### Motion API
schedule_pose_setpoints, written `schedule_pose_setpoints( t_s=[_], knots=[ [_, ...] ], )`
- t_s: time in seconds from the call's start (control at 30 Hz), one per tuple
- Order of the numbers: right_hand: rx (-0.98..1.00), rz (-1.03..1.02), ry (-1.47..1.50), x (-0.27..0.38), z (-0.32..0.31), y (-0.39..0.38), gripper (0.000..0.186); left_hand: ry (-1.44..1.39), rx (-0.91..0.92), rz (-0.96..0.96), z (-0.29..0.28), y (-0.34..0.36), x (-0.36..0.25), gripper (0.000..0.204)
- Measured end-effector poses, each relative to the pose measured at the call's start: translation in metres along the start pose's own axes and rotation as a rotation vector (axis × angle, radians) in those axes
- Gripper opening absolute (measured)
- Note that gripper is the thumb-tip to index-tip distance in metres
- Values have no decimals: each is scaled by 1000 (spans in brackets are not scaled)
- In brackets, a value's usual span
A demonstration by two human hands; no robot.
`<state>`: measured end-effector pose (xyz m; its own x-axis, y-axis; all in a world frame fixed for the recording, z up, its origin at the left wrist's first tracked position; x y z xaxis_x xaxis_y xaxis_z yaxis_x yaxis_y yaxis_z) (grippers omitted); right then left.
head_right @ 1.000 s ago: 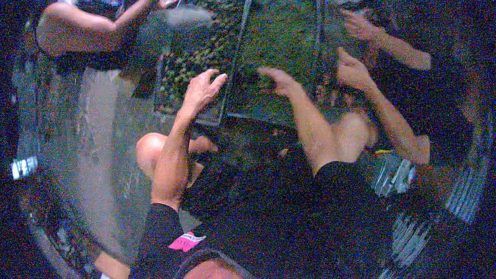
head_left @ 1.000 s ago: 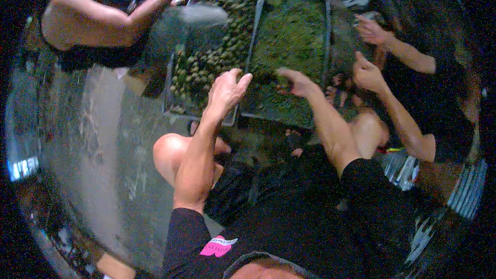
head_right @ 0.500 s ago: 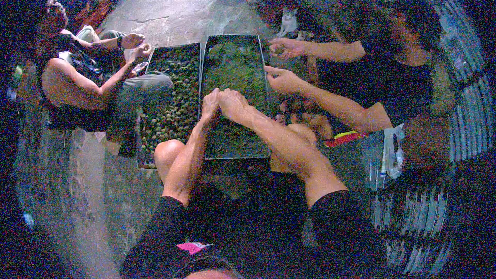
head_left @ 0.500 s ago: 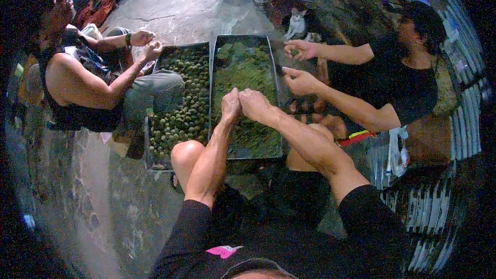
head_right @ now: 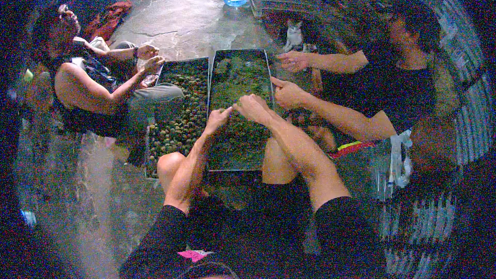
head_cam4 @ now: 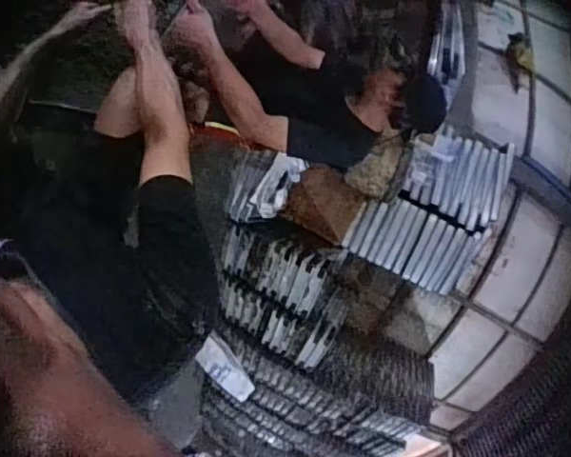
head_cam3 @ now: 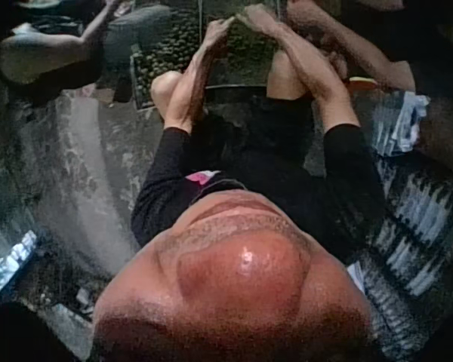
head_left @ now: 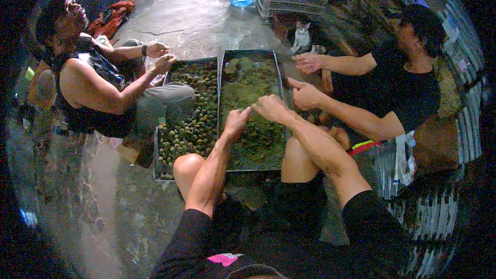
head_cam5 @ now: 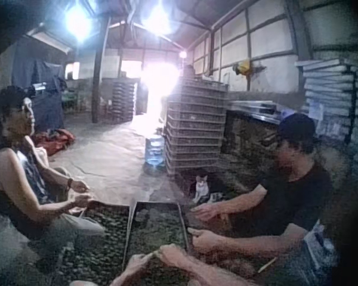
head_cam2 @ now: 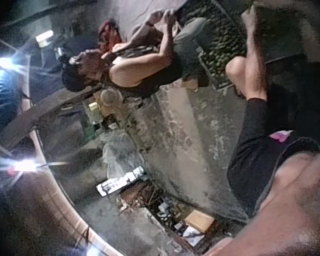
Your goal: The person peels small green fruits by hand and places the peels into a tray. The peeled fruits are placed into a separate tray. The task is performed while sitting on the floor.
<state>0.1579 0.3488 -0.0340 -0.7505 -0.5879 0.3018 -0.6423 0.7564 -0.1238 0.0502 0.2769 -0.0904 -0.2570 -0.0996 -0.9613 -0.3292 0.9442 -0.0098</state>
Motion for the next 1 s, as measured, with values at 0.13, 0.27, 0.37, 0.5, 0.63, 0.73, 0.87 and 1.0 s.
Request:
schedule_pose_setpoints(
  t_s=[0.13, 0.27, 0.37, 0.5, 0.63, 0.73, 0.87, 1.0],
  knots=[
    [-16, 76, -52, -1, 4, 5, 34, -309, 26, -252, 12, -6, 15, 37],
    [125, -44, -61, -10, 31, 5, 28, -536, 240, -271, 29, -3, 27, 30],
    [30, -39, -42, -5, 12, 2, 25, -263, 339, -6, 34, -2, 20, 29],
    [-69, -94, 66, -21, 5, 2, 22, -313, 167, -264, 39, -10, 2, 31],
    [4, -69, -70, -6, -16, 0, 26, -125, 145, -98, 27, 5, -1, 38],
    [-5, -39, -43, -14, -20, 0, 22, -14, 173, -172, 33, 12, 14, 40],
    [50, -54, -17, -22, -2, 4, 16, -296, 205, -175, 52, 14, 31, 36],
    [-122, -123, 6, -32, -6, 11, 14, -124, 340, -129, 64, 17, 10, 32]
  ],
)
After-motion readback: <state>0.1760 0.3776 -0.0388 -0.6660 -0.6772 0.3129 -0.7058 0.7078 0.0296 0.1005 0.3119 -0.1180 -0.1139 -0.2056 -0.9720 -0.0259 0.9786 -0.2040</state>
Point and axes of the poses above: each hand's wrist, its own y-axis towards the middle knuckle, its own z-axis out of the palm, x = y × z, the point moved 8 cm from there along y, towards the middle knuckle, and after that the axes turned 5 degrees about z, right-handed, at the moved point
